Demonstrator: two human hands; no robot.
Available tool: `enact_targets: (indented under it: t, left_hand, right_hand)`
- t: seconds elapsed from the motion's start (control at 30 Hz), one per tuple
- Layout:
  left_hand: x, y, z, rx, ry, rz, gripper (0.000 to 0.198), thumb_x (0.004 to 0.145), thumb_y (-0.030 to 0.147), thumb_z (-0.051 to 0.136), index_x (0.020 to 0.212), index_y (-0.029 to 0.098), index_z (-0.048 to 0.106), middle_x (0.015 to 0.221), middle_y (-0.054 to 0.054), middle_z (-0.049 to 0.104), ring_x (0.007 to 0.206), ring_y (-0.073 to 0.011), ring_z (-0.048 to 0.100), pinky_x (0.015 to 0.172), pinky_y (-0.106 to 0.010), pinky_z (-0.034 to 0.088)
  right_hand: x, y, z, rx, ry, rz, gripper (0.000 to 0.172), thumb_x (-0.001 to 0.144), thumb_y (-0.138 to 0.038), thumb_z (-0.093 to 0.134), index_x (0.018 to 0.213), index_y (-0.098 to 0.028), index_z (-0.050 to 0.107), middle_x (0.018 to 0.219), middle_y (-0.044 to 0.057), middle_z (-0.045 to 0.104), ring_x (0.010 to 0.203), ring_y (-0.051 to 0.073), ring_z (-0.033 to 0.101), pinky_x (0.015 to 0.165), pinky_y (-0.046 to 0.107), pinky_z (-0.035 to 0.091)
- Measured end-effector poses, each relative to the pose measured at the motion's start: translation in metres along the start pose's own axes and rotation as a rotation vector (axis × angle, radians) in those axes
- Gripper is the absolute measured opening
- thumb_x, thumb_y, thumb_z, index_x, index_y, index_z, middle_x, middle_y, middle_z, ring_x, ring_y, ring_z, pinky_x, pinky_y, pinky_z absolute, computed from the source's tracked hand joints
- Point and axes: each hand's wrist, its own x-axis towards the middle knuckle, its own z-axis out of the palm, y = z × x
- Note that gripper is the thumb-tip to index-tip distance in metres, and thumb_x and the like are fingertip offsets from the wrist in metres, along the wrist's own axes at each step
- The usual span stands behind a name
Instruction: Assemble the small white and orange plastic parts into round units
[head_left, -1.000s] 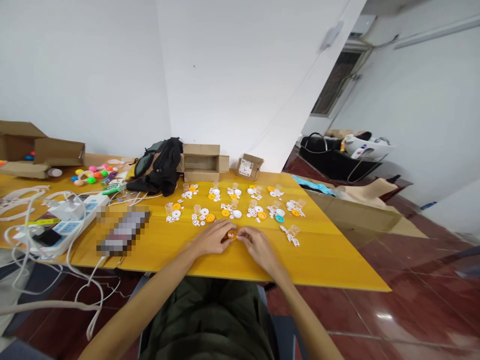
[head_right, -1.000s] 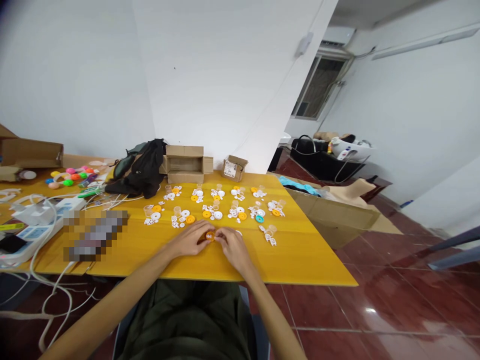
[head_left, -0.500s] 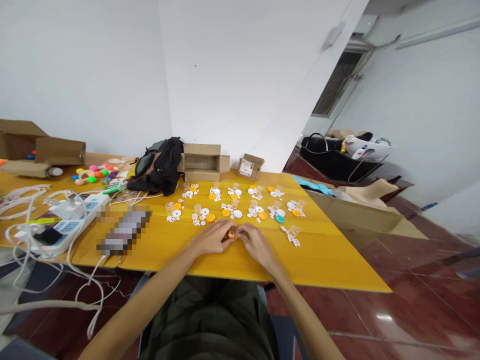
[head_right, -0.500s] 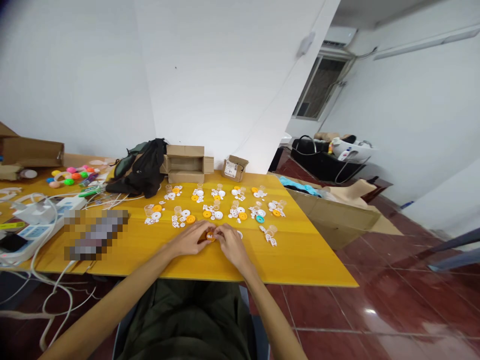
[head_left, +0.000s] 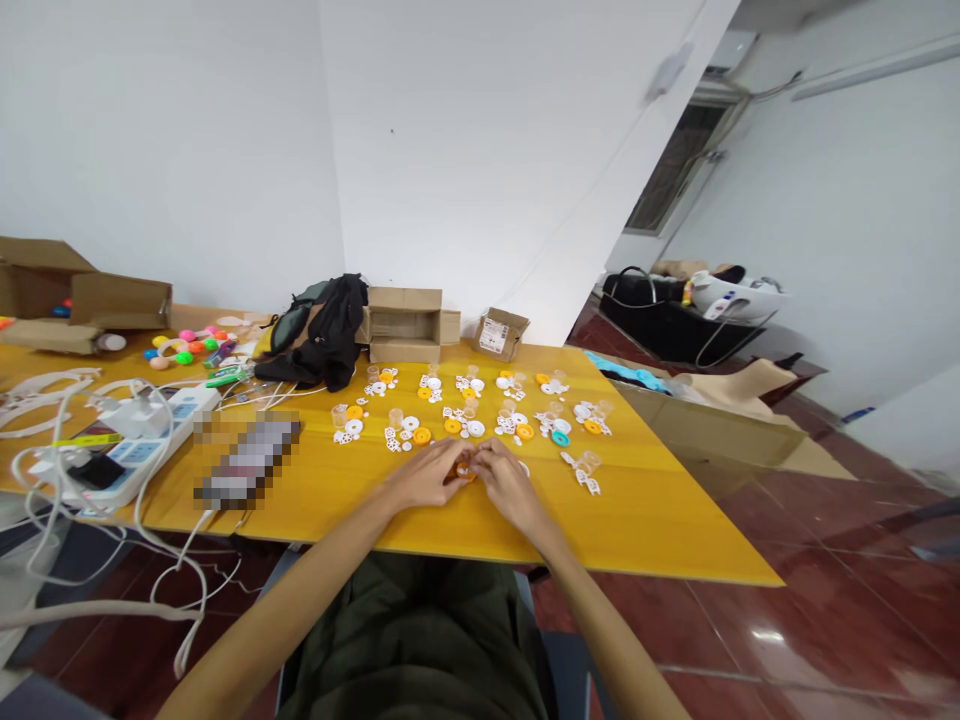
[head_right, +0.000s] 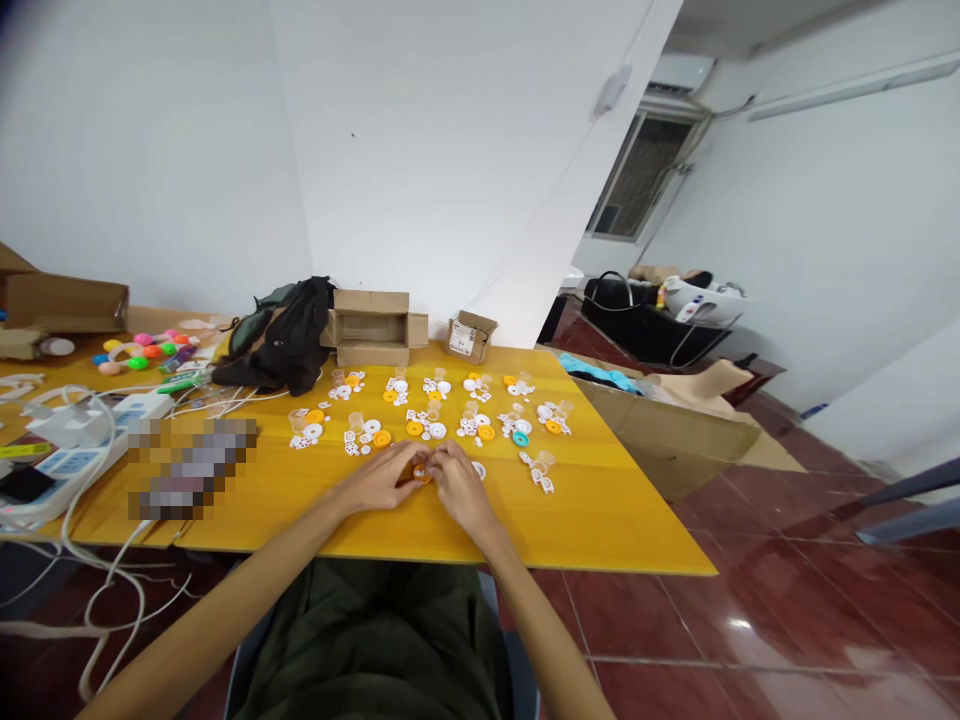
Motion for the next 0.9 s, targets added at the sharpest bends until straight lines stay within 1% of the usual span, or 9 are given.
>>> enact_targets:
  t: [0.23,0.43,0.53,0.73,0.9]
  left_hand:
    - [0.000,-0.001,0.000,0.010,-0.004,0.008,0.019,0.088,0.018,0.054,0.105,0.024,0.050,0.104,-0.006,0.065,0.099,-0.0244,0.062,0.089,-0.037,0.049]
    - [0.000,-0.001,0.001,0.011,0.003,0.005,0.020,0.089,0.020,0.054,0.108,0.025,0.051,0.106,-0.006,0.065,0.100,-0.0243,0.063,0.090,-0.037,0.050]
    - [0.000,-0.002,0.001,0.015,-0.002,0.007,0.020,0.089,0.020,0.054,0.109,0.024,0.052,0.108,-0.006,0.066,0.103,-0.0249,0.063,0.092,-0.038,0.050]
    - [0.000,-0.003,0.002,0.017,-0.007,-0.003,0.026,0.088,0.020,0.055,0.114,0.025,0.052,0.112,-0.007,0.065,0.107,-0.0258,0.063,0.094,-0.038,0.050]
    - [-0.001,-0.003,0.002,0.033,-0.018,-0.017,0.024,0.090,0.022,0.055,0.114,0.025,0.052,0.111,-0.007,0.066,0.106,-0.0253,0.063,0.094,-0.038,0.050]
  right_hand:
    - [0.000,-0.002,0.001,0.013,0.028,-0.003,0.024,0.085,-0.007,0.051,0.075,-0.022,0.067,0.091,0.005,0.064,0.089,0.022,0.063,0.081,0.036,0.053]
    - [-0.002,-0.005,-0.001,-0.002,0.041,0.004,0.024,0.087,-0.008,0.050,0.080,-0.023,0.068,0.094,0.006,0.065,0.091,0.022,0.064,0.083,0.036,0.053]
    - [-0.004,-0.005,-0.002,-0.042,0.040,0.002,0.024,0.087,-0.008,0.049,0.083,-0.023,0.067,0.097,0.006,0.065,0.094,0.022,0.064,0.084,0.036,0.053]
    - [-0.009,-0.006,-0.005,-0.174,0.011,-0.017,0.025,0.087,-0.006,0.048,0.085,-0.024,0.066,0.102,0.007,0.065,0.099,0.023,0.063,0.082,0.035,0.052]
    - [-0.010,-0.007,-0.005,-0.230,-0.008,-0.054,0.032,0.087,-0.003,0.045,0.092,-0.024,0.069,0.108,0.008,0.064,0.103,0.023,0.062,0.083,0.035,0.052]
